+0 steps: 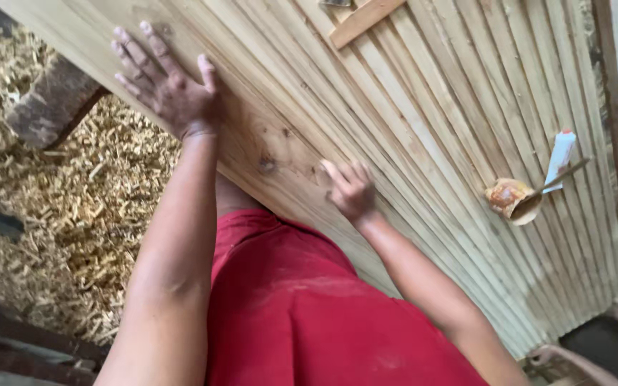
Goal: The person uses a chisel to carve grooves into a large wooden plank. They repeatedly scrape and carve along the wood grain, creating parallel lines and removing wood shavings.
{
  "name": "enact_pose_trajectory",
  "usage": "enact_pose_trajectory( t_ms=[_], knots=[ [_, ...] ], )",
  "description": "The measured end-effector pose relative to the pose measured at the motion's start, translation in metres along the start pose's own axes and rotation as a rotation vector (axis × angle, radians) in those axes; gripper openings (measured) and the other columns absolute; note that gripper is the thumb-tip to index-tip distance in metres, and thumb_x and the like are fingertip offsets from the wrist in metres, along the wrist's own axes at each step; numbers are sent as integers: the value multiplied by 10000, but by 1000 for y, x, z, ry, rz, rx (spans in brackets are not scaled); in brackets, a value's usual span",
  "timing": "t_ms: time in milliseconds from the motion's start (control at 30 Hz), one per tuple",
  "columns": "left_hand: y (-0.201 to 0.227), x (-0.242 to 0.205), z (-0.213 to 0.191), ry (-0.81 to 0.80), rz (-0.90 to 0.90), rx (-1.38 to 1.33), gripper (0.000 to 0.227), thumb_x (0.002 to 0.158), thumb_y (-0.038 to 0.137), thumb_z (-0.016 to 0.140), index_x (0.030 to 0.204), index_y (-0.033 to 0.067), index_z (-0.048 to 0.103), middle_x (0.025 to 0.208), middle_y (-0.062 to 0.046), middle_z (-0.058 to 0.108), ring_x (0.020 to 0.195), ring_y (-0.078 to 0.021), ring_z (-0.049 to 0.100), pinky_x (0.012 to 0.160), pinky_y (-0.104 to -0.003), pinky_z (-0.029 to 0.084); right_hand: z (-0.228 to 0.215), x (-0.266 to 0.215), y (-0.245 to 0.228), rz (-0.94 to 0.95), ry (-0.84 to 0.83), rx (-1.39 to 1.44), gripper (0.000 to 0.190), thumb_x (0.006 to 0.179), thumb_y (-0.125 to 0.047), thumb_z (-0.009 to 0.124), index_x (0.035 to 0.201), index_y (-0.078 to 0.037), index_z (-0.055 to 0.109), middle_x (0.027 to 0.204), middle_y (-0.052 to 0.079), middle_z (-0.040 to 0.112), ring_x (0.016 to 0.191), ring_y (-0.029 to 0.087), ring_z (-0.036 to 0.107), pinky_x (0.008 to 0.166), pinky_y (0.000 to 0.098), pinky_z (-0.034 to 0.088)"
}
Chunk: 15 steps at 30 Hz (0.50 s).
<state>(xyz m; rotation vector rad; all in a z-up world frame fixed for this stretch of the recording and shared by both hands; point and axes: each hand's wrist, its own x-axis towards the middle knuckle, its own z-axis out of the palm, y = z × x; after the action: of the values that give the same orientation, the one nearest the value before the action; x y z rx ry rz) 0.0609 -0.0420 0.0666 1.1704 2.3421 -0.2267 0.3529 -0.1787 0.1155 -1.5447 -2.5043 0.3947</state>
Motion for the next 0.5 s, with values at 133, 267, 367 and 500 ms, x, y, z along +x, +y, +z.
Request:
enact_pose_trajectory(
  t_ms=[133,267,367,500],
  knots=[
    [0,2,5,-4,7,53,863,1053,658,357,1732,179,122,1777,-137,40,1656,-297,41,1359,-515,47,21,17,-5,-13,-4,44,470,817,-19,621,1279,-46,705,995,128,643,965,366,588,823,471,485],
    [-1,1,-3,-12,18,68,843,1094,662,313,1735,152,114,1779,-145,34,1661,-291,50,1366,-510,53,61,84,-16,-50,-18,84,459,827,-18,629,1280,-44,698,944,119,611,959,331,583,841,468,487],
    [1,-2,-13,-33,21,-6,842,1032,658,330,1718,219,112,1763,-110,23,1652,-285,41,1359,-509,51,44,75,-16,-87,66,45,519,784,-7,590,1292,-64,679,1011,135,625,1013,345,581,881,466,482],
    [-1,0,-11,-40,35,24,837,1080,658,315,1726,165,114,1764,-150,27,1649,-302,49,1356,-526,60,8,10,-4,-6,-65,5,501,801,-13,634,1293,-59,712,894,130,591,882,343,559,799,492,470]
  ],
)
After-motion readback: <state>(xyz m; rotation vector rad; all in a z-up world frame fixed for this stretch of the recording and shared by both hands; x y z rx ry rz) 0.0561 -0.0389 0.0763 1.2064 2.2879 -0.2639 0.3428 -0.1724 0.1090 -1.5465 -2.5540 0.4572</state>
